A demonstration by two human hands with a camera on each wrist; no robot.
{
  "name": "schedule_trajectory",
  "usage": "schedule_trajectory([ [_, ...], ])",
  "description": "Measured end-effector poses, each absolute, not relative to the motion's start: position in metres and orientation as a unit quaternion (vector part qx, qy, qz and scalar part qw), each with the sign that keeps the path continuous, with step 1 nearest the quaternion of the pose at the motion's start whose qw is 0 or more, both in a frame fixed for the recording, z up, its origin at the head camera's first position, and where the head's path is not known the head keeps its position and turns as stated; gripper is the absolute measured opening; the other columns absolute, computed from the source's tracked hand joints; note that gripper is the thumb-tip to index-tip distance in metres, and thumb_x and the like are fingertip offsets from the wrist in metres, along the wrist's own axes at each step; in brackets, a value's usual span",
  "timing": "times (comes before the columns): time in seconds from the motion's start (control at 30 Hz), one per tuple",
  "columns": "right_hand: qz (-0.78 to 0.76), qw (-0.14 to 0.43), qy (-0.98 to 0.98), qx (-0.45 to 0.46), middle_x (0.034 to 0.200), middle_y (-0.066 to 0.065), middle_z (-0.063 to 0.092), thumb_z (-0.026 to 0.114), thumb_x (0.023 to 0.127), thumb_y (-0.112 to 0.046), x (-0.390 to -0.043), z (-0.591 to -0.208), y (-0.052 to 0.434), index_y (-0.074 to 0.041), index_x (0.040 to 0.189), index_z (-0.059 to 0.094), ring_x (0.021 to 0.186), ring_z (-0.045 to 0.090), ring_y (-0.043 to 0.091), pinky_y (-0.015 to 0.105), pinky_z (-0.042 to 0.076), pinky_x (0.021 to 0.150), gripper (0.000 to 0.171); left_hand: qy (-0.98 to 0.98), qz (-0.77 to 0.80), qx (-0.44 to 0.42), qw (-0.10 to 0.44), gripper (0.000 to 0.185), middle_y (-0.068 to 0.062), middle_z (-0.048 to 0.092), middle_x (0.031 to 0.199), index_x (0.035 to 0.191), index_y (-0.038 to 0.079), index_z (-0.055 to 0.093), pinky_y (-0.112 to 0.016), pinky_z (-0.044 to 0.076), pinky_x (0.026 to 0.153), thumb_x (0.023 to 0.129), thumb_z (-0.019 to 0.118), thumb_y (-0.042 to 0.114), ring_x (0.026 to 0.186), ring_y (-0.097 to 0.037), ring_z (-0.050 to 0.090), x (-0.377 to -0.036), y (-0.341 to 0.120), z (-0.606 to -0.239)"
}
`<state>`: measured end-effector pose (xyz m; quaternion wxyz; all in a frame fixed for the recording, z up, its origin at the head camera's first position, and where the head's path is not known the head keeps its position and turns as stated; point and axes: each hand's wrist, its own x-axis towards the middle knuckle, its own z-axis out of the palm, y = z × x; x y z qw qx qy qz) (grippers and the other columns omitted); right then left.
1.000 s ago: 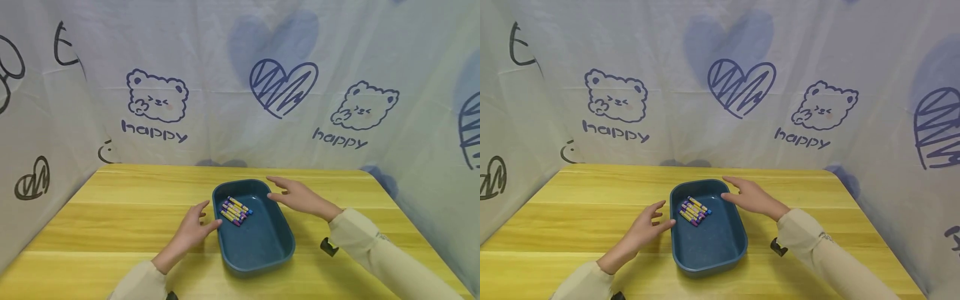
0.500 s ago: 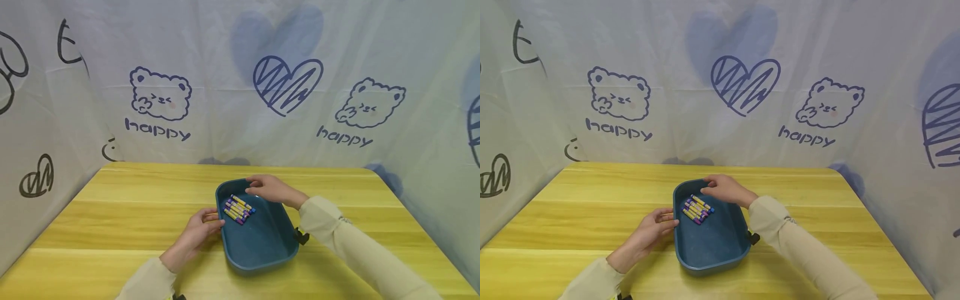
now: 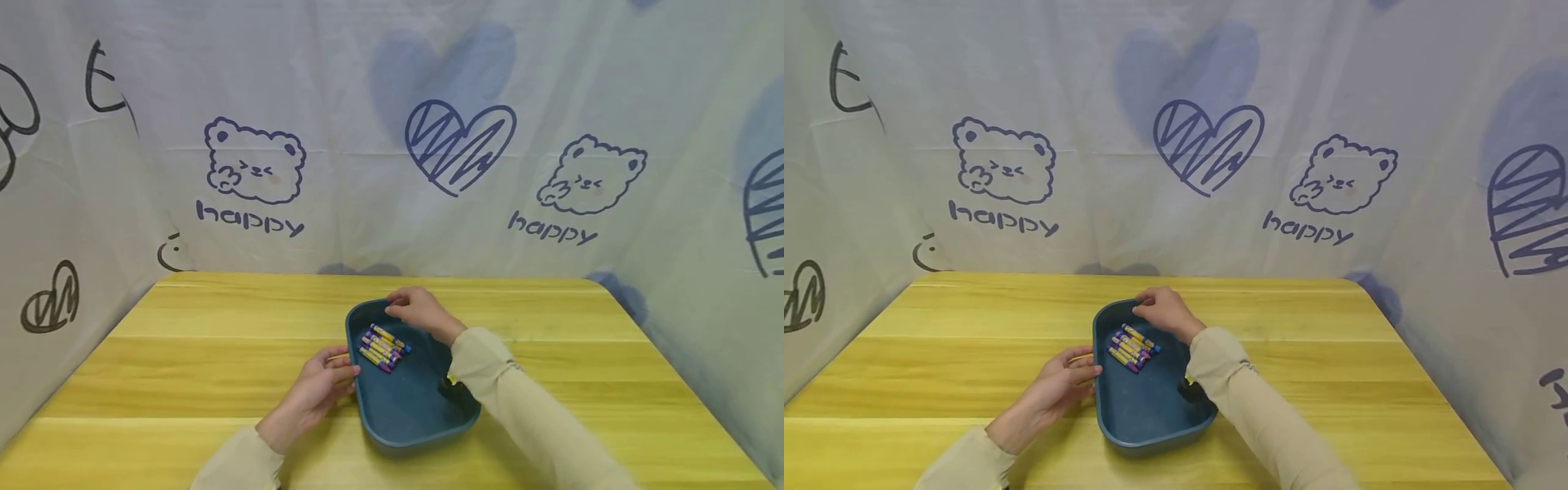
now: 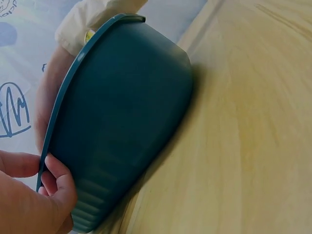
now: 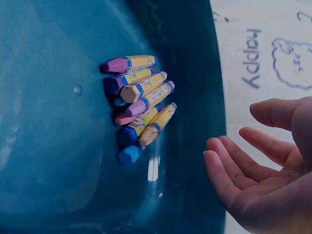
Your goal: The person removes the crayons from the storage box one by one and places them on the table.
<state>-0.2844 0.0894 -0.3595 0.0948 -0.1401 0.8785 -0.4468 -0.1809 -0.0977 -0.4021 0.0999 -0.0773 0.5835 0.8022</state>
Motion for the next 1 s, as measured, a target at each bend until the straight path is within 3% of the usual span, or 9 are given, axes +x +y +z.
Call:
schedule_trajectory([
  [0.23, -0.480, 0.099, 0.866, -0.098, 0.112, 0.017, 0.066, 0.061, 0.095, -0.011, -0.292, -0.368, 0.084, 0.003, 0.121, 0.063, 0.100, 0.063, 0.032, 0.042, 0.052, 0.086, 0.030, 0.582, 0.804, -0.077, 0.093, 0.049, -0.009, 0.050, 0.094, 0.131, -0.009, 0.035, -0.023, 0.048, 0.062, 0.088, 0.056, -0.013, 0.073, -0.013, 0.054, -0.181, -0.097, -0.401],
  [1.0, -0.439, 0.116, 0.887, -0.084, 0.099, 0.013, 0.070, 0.073, 0.085, -0.009, -0.296, -0.395, 0.078, 0.004, 0.107, 0.071, 0.082, 0.065, 0.019, 0.031, 0.055, 0.073, 0.025, 0.569, 0.814, -0.073, 0.091, 0.050, -0.008, 0.051, 0.094, 0.131, -0.010, 0.035, -0.022, 0.047, 0.062, 0.086, 0.056, -0.014, 0.074, -0.012, 0.053, -0.181, -0.096, -0.404],
])
